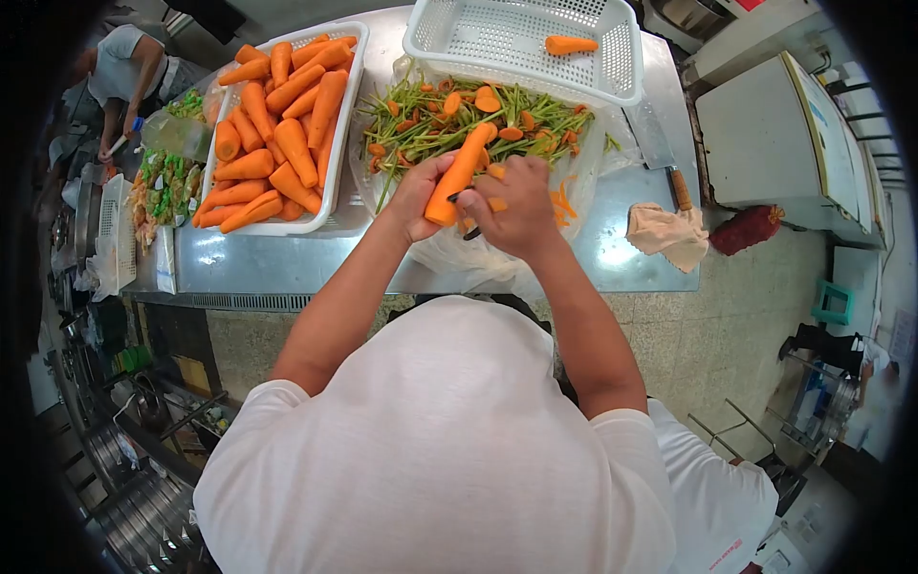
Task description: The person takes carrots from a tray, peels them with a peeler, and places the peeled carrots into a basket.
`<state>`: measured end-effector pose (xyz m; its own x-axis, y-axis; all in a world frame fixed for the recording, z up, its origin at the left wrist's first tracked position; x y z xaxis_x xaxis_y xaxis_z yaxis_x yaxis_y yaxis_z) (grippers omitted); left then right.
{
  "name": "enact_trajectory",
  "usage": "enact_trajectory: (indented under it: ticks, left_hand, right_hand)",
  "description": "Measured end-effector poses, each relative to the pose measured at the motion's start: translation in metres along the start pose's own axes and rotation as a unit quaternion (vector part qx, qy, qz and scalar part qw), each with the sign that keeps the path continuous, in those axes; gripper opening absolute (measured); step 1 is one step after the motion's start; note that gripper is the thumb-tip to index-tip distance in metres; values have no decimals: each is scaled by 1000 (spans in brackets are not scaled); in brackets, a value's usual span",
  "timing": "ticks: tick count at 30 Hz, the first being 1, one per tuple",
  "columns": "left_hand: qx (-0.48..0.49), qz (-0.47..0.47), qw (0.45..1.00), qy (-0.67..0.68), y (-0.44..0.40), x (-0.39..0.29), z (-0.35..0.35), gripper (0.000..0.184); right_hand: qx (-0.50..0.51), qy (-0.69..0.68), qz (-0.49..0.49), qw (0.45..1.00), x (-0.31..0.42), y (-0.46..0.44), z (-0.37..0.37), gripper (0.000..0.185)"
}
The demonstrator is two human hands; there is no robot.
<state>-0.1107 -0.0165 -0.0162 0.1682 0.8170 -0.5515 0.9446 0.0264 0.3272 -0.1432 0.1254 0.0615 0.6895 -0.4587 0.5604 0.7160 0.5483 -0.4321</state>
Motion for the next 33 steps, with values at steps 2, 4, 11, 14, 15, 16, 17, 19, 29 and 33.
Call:
enact_trajectory:
  ticks: [2,4,11,14,15,16,17,19,29,33]
  left_hand:
    - [66,24,997,-13,4,1,-2,42]
    - [31,27,999,-21,12,0,-8,41]
    - [41,44,990,-125,26,-12,18,37]
    - [62,59,989,-124,42,-21,23,37]
    - [62,57,989,-124,39,-20,26,37]
    - [61,37,993,-91,35,-18,31,37]
    - [59,15,996,-58,31,-16,35,38]
    - [34,17,999,-33,19,-13,40,38]
    - [81,76,993,-47,19,-9,44,36]
    - [104,66,992,-5,24,-8,40,34]
  right_hand:
    - [40,11,38,998,12,-3,-6,25]
    - [28,23,64,997,10,-5,-14,23]
    - [-43,110,73,990,-66,-52,-30,24]
    - [-55,176,-9,983,-97,-66,-12,25]
    - [-35,215,-79,973,-103,-71,-9,25]
    - [-32,214,-76,973,-101,-71,-10,25]
    - [-41,162,-35,985,-84,-70,-9,22]
    - [-21,69,48,996,-47,-56,-13,19]
    - [-43,113,102,987,-66,-64,-23,22]
    - [-50,193,5,980,-71,-68,-9,23]
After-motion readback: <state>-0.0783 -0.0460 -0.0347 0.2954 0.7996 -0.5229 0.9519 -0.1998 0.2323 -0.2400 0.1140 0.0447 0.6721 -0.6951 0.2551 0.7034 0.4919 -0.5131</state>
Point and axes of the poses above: each hand's wrist, its own y-axis away from the middle knuckle, its own z-axis out of the back of the hand, x = y × z, the point moved 4 cm from there along -y, towards the middle knuckle, and after that the axes turned 12 degrees about -z, right-handed, at the moved point
